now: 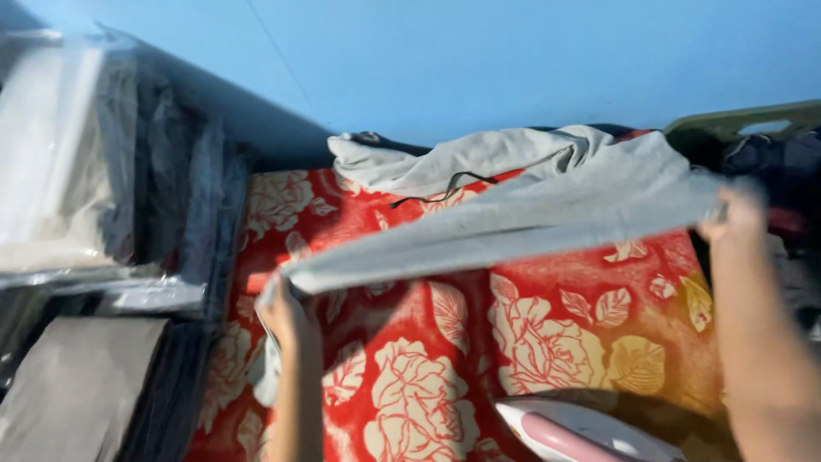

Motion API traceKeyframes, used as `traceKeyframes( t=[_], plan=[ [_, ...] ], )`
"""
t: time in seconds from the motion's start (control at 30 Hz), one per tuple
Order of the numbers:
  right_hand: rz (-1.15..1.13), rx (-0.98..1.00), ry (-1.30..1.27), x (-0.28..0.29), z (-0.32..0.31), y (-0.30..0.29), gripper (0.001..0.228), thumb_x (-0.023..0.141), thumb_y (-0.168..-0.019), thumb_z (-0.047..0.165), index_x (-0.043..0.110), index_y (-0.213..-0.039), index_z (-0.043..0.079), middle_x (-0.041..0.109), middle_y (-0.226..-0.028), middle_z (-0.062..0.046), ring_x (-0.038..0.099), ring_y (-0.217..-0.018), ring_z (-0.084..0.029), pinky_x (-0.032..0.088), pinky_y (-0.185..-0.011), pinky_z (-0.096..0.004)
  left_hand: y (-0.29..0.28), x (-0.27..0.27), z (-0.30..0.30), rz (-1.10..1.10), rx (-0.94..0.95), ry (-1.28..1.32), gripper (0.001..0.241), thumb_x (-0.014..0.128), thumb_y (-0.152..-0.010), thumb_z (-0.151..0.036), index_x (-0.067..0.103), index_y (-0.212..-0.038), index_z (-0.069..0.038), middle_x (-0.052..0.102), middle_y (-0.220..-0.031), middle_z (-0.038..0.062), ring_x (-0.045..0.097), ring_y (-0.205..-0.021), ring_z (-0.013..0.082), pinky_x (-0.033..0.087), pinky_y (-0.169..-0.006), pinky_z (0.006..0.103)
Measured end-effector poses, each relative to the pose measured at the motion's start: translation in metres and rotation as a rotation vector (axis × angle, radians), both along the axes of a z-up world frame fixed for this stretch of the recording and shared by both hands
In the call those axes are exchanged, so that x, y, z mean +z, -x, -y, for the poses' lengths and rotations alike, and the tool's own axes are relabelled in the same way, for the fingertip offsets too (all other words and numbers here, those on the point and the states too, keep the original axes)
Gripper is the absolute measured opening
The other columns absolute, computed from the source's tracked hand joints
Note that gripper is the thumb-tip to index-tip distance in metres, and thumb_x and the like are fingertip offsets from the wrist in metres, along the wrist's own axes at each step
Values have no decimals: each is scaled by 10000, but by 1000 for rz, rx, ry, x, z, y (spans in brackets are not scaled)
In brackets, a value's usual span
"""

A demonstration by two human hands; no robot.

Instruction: The person irons a gray hoodie laid out on a floral-patterned surface using a pink iron. They smooth the fabric, adjust the drawstrings, and then fold the hoodie into a neat rectangular shape.

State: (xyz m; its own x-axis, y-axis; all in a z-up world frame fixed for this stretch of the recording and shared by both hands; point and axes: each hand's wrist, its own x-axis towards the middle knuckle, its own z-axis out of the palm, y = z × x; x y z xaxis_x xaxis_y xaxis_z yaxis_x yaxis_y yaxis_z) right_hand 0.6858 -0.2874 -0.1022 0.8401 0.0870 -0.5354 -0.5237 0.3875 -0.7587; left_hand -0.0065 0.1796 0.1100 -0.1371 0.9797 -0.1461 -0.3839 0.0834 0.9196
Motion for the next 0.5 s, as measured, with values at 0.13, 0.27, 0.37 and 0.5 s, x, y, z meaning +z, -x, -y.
traceKeyframes(
  t=[0.13, 0.27, 0.37, 0.5],
  plan=[
    [389, -33, -137, 212, -106, 14, 976, 770, -785, -39, 398, -1535, 464, 831, -1478, 14, 905, -1247, -256, 832, -873, -545, 32, 18, -115, 67, 31, -9, 98, 664, -938, -94, 657, -843, -119, 621, -788, 11, 639, -718, 149, 599, -652, 383],
    [352, -20, -485, 292, -143, 3, 378, 777, -686, 51, 776, -1063, 35, 907, -1140, -190, 890, -1117, -380, 750, -1034, -582, 74, 153, -123, 278, 82, -76, 172, 687, -839, -35, 643, -1002, -60, 707, -861, 111, 744, -794, 270, 684, -656, 409],
    [374, -10, -466, 311, -119, 123, 454, 763, -696, 47, 770, -1150, 55, 882, -1207, -178, 864, -1172, -379, 731, -1063, -580, 113, 197, -92, 326, 88, -124, 331, 695, -833, -59, 719, -1160, -10, 803, -1023, 136, 818, -948, 281, 723, -736, 429],
    [418, 11, -422, 346, -102, 272, 595, 736, -714, 41, 758, -1307, 90, 836, -1329, -156, 816, -1270, -377, 696, -1114, -575, 146, 155, -31, 9, 117, -17, 475, 728, -868, -175, 652, -1333, -117, 809, -1178, 44, 830, -995, 170, 752, -781, 300]
  ],
)
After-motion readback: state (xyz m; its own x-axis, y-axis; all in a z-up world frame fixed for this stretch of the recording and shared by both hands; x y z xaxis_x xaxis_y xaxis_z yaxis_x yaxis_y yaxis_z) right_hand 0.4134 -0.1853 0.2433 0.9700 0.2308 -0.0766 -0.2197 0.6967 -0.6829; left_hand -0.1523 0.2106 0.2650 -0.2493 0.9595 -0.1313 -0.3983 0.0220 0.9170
